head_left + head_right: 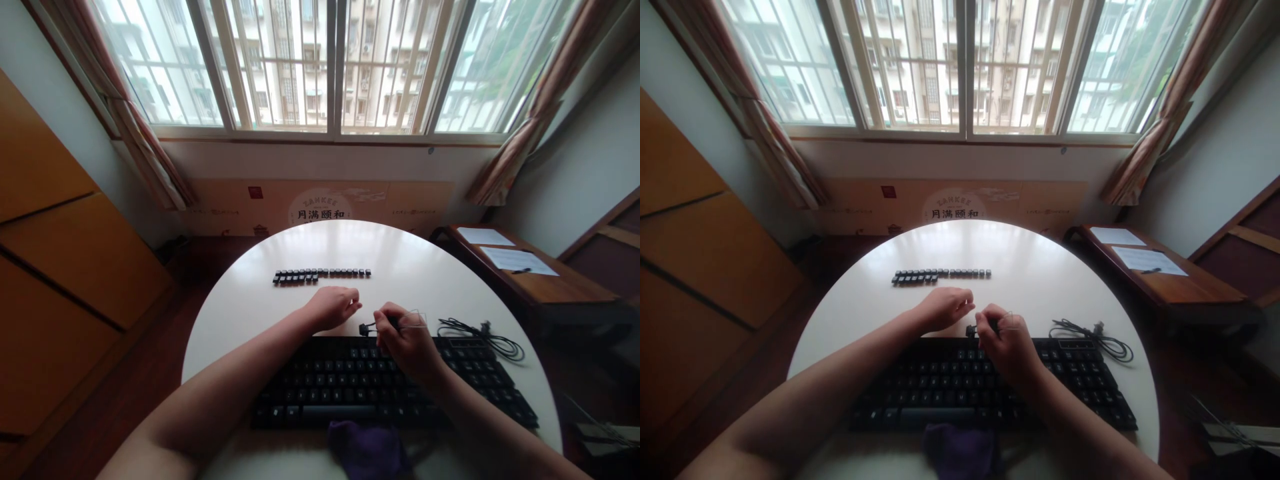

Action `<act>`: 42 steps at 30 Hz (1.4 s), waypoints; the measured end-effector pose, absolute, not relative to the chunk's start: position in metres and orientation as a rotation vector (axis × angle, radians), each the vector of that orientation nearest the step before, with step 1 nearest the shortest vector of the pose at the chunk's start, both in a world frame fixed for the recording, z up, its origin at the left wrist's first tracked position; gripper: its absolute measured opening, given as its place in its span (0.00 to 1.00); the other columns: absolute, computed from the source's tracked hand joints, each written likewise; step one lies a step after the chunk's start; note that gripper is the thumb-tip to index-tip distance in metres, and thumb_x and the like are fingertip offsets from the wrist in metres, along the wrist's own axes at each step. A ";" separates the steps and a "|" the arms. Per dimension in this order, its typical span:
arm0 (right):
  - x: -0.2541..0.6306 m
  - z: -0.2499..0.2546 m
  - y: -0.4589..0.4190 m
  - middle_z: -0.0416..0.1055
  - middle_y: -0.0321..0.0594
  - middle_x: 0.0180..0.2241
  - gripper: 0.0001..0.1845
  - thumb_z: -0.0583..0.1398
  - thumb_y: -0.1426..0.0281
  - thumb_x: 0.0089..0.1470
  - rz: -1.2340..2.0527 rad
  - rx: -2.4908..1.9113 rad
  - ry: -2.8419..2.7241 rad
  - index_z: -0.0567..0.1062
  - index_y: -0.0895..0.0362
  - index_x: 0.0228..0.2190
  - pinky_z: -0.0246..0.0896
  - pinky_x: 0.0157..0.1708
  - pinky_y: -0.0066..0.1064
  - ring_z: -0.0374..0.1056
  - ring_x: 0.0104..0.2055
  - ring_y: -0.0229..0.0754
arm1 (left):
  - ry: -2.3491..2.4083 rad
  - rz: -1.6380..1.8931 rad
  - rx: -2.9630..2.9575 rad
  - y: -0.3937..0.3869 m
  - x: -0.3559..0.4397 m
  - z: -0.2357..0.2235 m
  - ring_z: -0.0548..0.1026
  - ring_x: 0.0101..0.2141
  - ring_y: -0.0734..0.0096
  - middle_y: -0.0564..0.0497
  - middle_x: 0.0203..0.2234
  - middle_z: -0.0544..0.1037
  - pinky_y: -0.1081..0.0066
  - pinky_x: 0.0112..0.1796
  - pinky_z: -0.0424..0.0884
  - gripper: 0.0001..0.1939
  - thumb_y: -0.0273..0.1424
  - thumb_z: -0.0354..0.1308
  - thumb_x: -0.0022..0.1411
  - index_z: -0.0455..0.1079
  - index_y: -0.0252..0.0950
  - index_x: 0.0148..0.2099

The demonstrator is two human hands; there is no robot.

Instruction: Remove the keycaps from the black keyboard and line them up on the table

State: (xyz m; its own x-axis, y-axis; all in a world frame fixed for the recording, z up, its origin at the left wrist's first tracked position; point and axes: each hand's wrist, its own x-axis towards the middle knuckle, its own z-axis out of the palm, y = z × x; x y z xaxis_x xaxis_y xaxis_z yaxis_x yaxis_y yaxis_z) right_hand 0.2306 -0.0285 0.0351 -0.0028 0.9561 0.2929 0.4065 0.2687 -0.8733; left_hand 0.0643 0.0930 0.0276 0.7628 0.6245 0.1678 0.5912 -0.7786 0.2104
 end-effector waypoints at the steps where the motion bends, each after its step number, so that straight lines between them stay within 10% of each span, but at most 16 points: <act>1: 0.234 0.039 -0.027 0.66 0.31 0.15 0.19 0.54 0.61 0.64 0.698 -1.319 -1.599 0.67 0.56 0.23 0.58 0.21 0.23 0.63 0.16 0.33 | 0.946 0.413 2.783 0.092 0.064 0.032 0.75 0.32 0.65 0.49 0.32 0.79 0.70 0.33 0.67 0.11 0.36 0.52 0.68 0.72 0.37 0.38; 22: 0.246 0.046 -0.020 0.67 0.32 0.16 0.16 0.54 0.63 0.63 0.553 -1.349 -1.769 0.73 0.56 0.27 0.57 0.22 0.25 0.64 0.19 0.36 | 0.558 0.441 2.574 0.073 0.063 0.057 0.74 0.29 0.75 0.54 0.31 0.79 0.76 0.32 0.68 0.09 0.29 0.64 0.56 0.73 0.38 0.41; 42: 0.252 0.042 -0.017 0.63 0.32 0.18 0.22 0.51 0.59 0.65 0.481 -1.371 -1.717 0.66 0.56 0.22 0.54 0.24 0.26 0.60 0.20 0.34 | 1.077 0.405 2.958 0.163 0.008 0.021 0.74 0.41 0.61 0.50 0.39 0.81 0.64 0.43 0.67 0.11 0.25 0.59 0.59 0.77 0.42 0.43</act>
